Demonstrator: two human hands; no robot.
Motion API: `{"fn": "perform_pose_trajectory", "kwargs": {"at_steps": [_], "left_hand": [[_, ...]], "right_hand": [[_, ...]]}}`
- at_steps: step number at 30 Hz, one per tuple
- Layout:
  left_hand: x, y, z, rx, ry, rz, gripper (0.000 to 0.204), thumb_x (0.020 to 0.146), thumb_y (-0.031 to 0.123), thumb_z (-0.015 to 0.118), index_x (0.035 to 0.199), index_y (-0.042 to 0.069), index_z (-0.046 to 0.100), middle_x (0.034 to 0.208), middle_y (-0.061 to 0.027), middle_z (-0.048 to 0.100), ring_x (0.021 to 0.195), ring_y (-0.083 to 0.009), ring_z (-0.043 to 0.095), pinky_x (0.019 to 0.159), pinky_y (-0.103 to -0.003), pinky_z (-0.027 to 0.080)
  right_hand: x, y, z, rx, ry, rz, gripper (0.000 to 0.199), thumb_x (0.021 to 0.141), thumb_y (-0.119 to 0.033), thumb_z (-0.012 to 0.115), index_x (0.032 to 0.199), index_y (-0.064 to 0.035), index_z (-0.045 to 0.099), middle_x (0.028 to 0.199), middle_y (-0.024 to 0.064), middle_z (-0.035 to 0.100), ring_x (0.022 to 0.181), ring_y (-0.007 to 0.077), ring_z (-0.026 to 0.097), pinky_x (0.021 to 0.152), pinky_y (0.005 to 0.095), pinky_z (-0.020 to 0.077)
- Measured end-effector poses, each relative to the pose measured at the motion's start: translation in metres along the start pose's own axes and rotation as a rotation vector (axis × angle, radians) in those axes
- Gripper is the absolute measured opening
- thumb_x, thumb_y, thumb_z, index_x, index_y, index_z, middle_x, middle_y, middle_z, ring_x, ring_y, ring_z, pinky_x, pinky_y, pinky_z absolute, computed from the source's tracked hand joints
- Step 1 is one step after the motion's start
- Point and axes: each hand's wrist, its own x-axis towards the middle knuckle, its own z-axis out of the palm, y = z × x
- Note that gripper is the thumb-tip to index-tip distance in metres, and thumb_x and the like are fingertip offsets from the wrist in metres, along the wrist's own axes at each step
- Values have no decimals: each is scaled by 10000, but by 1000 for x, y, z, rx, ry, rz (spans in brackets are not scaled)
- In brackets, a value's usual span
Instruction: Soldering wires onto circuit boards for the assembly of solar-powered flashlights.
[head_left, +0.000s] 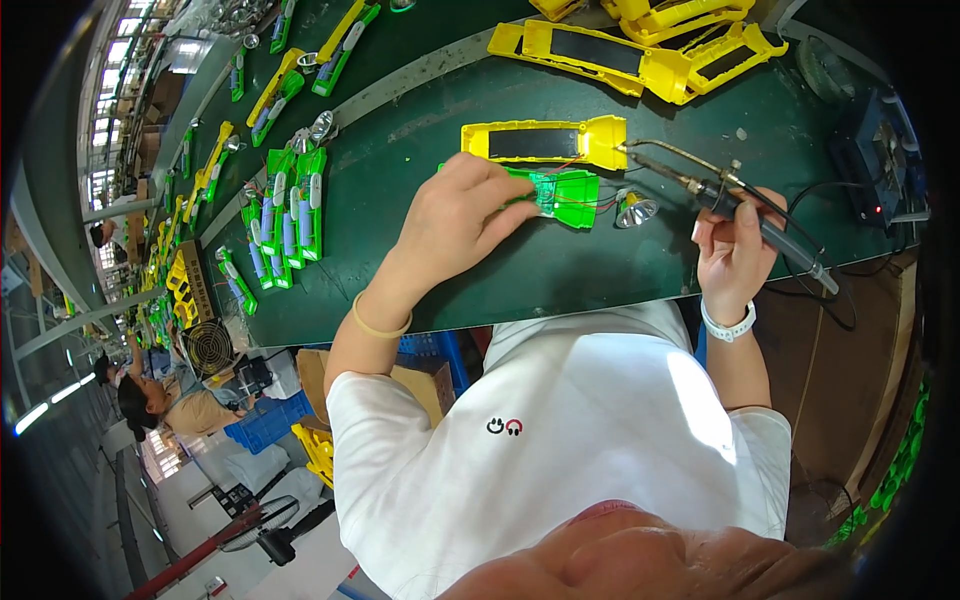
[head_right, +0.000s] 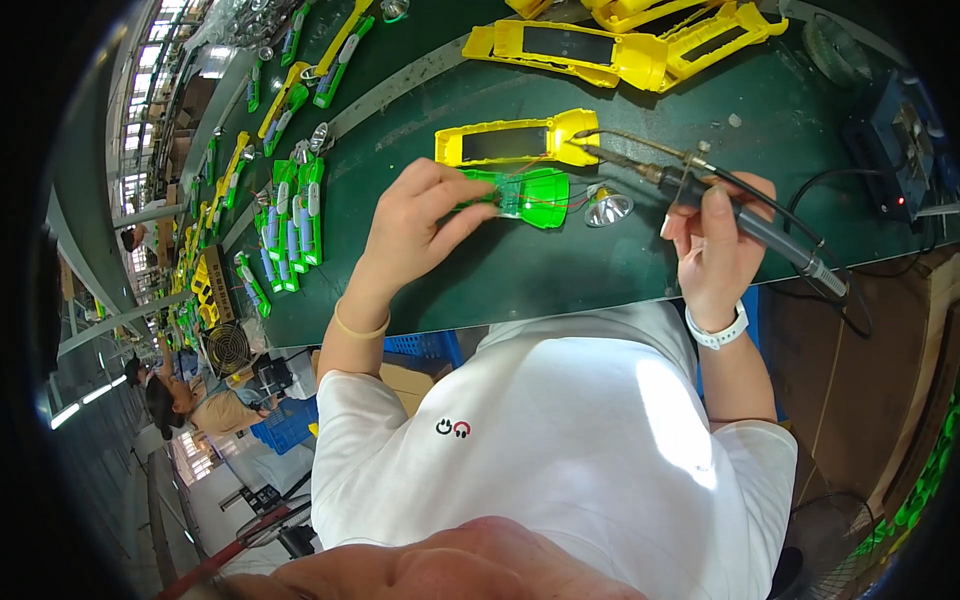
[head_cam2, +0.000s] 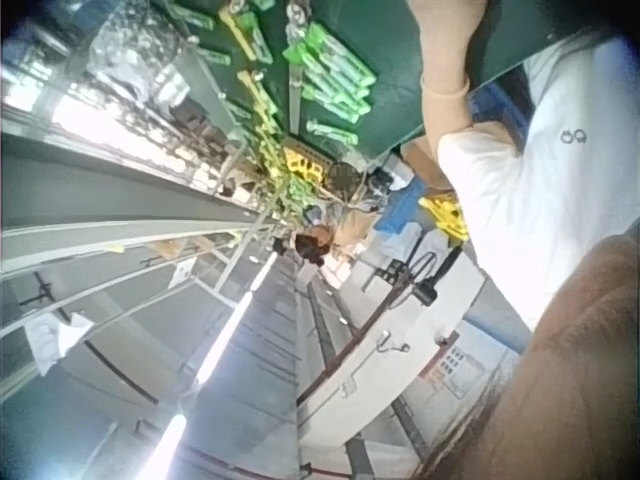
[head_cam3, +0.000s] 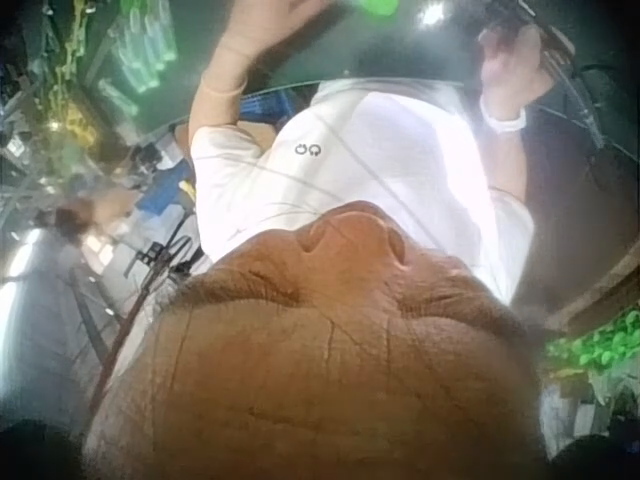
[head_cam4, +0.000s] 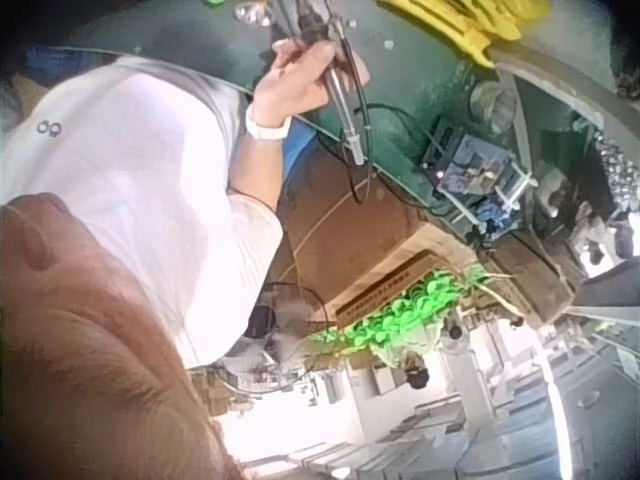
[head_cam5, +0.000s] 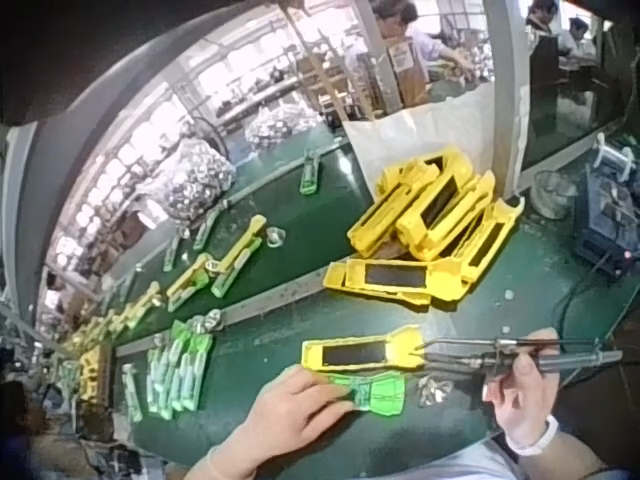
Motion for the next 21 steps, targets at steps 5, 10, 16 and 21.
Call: {"fn": "perform_pose_trajectory", "kwargs": {"at_steps": [5, 10, 16, 21], "left_hand": [[35, 15, 34, 48, 20, 88, 208, 685, 79, 697, 867, 56, 599, 774, -83, 574, 735, -271, 546, 708, -347, 449], [24, 14, 29, -394, 155, -443, 79, 768, 59, 618, 819, 39, 560, 731, -73, 577, 680, -177, 553, 600, -305, 432], [24, 20, 39, 155, 46, -322, 112, 699, 99, 693, 718, 59, 590, 665, -55, 505, 679, -237, 503, 642, -338, 393], [18, 8, 43, -119, 294, -226, 108, 714, 93, 671, 781, 61, 593, 893, -95, 570, 858, -284, 525, 740, -378, 416]], "right_hand": [[12, -7, 6, 27, -34, -55, 163, 893, -148, 529, 971, -42, 433, 642, 98, 525, 489, 157, 511, 456, 224, 420], [18, -9, 2, 41, -39, -64, 154, 893, -139, 532, 973, -47, 439, 678, 97, 535, 515, 157, 517, 470, 234, 433], [25, -8, 5, -7, -63, 1, 161, 881, -128, 556, 973, -57, 444, 677, 84, 530, 519, 144, 519, 477, 229, 437], [30, -6, 4, 20, -13, 34, 166, 878, -134, 563, 976, -61, 450, 673, 70, 529, 516, 131, 517, 468, 213, 420]]}}
